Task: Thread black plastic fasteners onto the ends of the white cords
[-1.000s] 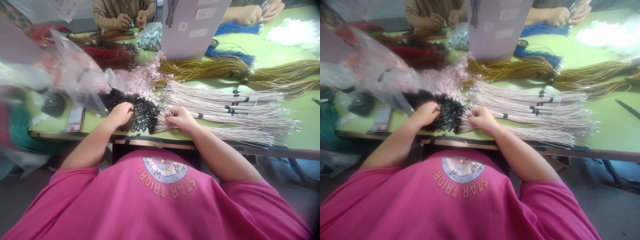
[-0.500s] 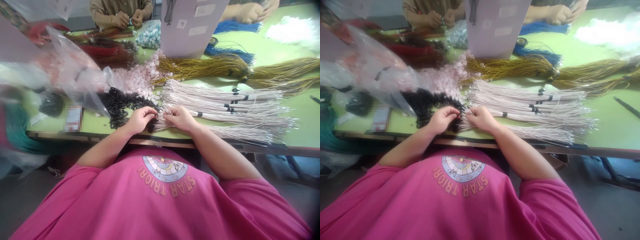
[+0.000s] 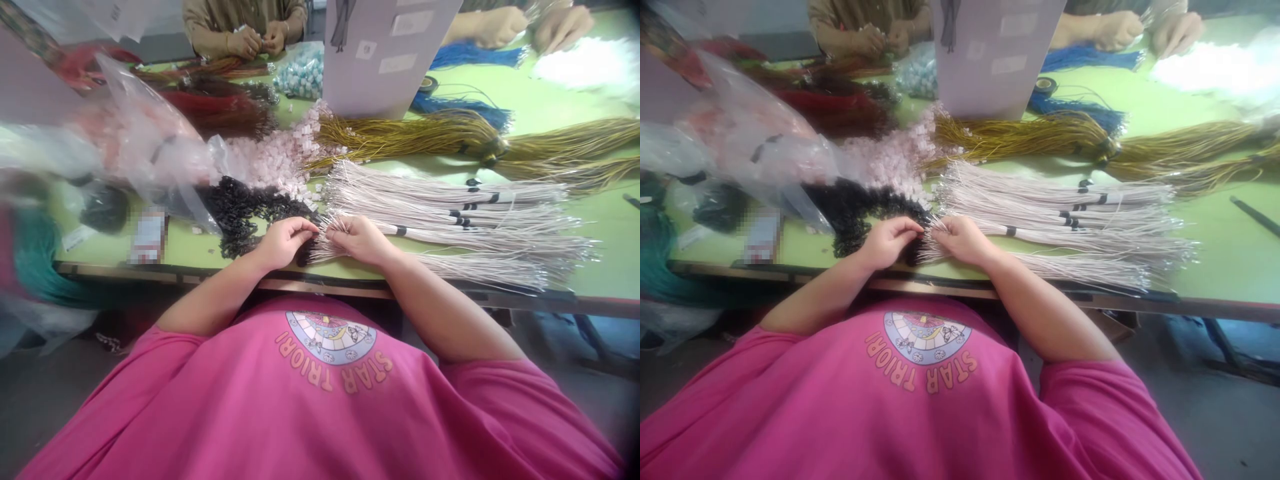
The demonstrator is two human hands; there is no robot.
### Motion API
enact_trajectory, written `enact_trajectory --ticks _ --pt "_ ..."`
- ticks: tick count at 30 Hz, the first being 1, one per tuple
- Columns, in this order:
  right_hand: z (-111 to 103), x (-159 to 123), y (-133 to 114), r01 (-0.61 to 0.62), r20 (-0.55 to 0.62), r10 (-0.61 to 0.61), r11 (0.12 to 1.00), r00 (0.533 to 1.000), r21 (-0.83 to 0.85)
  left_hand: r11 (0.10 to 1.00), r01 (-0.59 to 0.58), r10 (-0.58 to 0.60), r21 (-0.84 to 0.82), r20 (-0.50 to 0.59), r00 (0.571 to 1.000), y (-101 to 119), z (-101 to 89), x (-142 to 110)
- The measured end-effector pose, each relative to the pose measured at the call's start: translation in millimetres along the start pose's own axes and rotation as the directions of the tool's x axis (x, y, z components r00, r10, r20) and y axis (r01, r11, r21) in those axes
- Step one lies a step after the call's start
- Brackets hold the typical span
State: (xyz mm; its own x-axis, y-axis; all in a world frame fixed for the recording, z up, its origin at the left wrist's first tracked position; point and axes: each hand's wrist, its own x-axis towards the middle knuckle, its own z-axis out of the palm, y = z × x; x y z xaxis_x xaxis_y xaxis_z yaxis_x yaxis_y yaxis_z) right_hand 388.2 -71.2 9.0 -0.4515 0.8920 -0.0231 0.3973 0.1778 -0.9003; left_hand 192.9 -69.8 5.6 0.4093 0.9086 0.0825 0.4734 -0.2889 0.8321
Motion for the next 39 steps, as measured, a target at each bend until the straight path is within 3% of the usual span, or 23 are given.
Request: enact_trajectory --ticks 4,9,12,15,19,21,26,39 --pt "1.7 0.2 -0.9 0.008 -0.013 -0.009 1.000 1.000 -0.029 0.998 -0.061 0.061 0.030 0.011 0.998 -1.4 4.5 1.7" --pt "0.9 -0.3 2.8 0.010 -0.090 -0.011 1.000 0.996 -0.013 0.999 -0.022 0.022 0.044 -0.003 1.000 3.4 4.9 -2.1" --pt "-1.7 -1.7 3.2 -0.002 -0.171 0.009 0.999 0.985 0.043 0.986 -0.082 0.090 0.142 -0.044 0.995 6.9 -9.2 -8.2" --pt "-3.5 -3.4 1.8 -0.118 -0.150 0.141 0.981 0.979 0.156 0.928 -0.095 0.153 0.359 -0.137 0.979 -2.0 -38.5 -9.8" --pt "-2.1 -3.4 1.8 -0.176 -0.121 0.208 0.957 0.971 0.232 0.720 0.149 -0.059 0.678 -0.154 0.986 -32.8 -77.6 1.3" --pt "-0.6 -2.5 3.4 -0.183 -0.128 0.218 0.953 0.968 0.241 0.638 0.190 -0.164 0.746 -0.109 0.980 -46.6 -86.0 8.6" --pt "1.3 -1.5 6.7 -0.163 -0.095 0.193 0.953 0.977 0.257 0.567 0.166 -0.225 0.807 -0.042 0.974 -56.4 -81.7 16.4" --pt "-2.4 -1.6 1.0 -0.160 -0.035 0.166 0.977 0.985 0.141 0.589 0.108 -0.219 0.801 0.030 0.975 -62.3 -81.6 13.7"
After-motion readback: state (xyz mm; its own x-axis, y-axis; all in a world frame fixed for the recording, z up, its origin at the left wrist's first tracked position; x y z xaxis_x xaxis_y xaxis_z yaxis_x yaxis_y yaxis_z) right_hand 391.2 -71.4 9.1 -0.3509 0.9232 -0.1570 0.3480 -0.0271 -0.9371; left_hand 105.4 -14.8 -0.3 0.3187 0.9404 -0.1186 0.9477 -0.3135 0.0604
